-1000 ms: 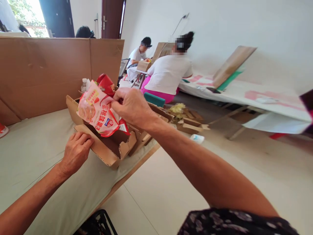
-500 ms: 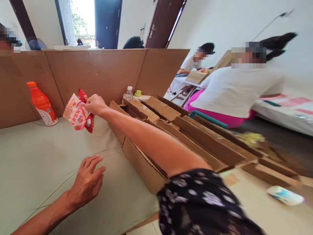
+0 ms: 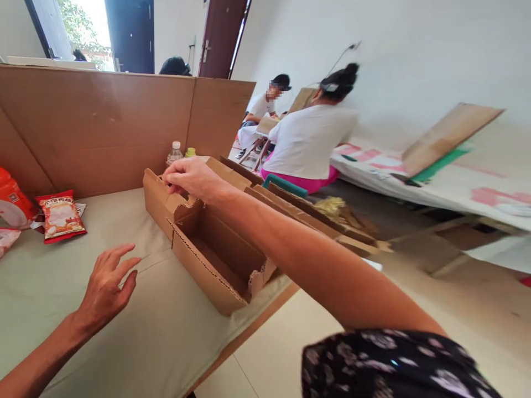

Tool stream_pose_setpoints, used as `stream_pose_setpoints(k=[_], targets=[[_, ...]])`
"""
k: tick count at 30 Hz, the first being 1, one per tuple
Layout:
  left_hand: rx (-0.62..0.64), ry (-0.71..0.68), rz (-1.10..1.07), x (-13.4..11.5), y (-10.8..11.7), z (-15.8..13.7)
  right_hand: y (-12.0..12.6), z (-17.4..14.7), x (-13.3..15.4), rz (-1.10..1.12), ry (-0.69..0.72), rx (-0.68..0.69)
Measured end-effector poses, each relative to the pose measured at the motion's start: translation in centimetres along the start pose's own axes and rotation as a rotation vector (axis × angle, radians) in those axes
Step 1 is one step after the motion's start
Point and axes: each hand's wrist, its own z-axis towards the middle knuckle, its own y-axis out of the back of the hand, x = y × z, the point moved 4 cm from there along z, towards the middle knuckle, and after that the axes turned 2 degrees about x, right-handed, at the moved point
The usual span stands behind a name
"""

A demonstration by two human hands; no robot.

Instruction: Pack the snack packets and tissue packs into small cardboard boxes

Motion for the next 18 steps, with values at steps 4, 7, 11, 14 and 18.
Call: stream_pose_setpoints(k=[4,7,11,14,18], targets=[[0.01,-0.046,0.001,1.6,-1.5,6.5,2.5,-1.4,-2.7,-0.328,-0.034,-0.033],[0.063,-0.08,0.013,3.1,-3.2,11.9,1.9,-1.3,-3.0,-0.582,-0.004,0.05],[0.17,-0.136,0.031,4.5,-5.6,16.6,0.5,-1.4,-2.7,-0.443,0.087,0.306],[0.2,-0.138,0.052,5.2,-6.6,16.6,0.9,-1.8,-2.4,-0.306,0.151,0.354],[0.147,-0.079,0.081,5.8,-6.7,13.9,2.1,-0.6,-1.8,-0.505,0.097,0.241]])
